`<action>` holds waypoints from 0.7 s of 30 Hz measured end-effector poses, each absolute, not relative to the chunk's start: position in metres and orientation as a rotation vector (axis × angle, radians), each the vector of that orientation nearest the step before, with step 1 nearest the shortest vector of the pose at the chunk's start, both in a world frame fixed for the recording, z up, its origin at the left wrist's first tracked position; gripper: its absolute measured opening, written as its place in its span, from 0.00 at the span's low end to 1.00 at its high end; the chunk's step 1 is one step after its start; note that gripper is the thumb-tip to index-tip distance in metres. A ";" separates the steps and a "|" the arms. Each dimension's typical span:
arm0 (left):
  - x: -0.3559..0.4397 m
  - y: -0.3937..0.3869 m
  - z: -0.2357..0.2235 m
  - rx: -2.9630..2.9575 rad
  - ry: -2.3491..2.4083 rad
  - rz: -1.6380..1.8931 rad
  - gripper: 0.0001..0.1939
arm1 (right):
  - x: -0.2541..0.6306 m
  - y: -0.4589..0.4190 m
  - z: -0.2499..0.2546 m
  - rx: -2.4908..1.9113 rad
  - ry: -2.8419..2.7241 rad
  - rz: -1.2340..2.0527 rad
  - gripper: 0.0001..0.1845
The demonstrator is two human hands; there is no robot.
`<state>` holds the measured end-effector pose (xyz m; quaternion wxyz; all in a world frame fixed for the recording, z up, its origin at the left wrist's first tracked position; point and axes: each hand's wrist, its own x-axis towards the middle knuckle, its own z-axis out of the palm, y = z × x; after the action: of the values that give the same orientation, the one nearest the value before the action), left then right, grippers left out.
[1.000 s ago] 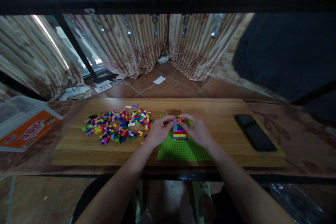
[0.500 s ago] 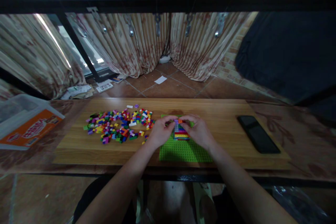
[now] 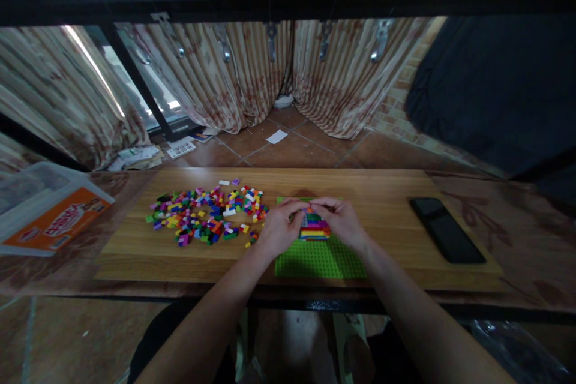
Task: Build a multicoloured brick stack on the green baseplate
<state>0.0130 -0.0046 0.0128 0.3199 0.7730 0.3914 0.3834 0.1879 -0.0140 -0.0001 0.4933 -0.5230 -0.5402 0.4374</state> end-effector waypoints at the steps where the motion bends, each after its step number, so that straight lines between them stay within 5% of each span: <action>1: 0.013 -0.005 0.012 2.037 1.029 1.007 0.13 | 0.188 -0.013 -0.001 -1.273 -1.279 1.075 0.14; 21: -0.003 0.012 0.015 2.106 1.195 1.109 0.12 | 0.187 -0.013 -0.006 -1.297 -1.276 1.040 0.16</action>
<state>-0.0029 0.0121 0.0147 0.2369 0.7683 0.4358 0.4047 0.1867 -0.0133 -0.0056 0.4994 -0.5363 -0.5276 0.4297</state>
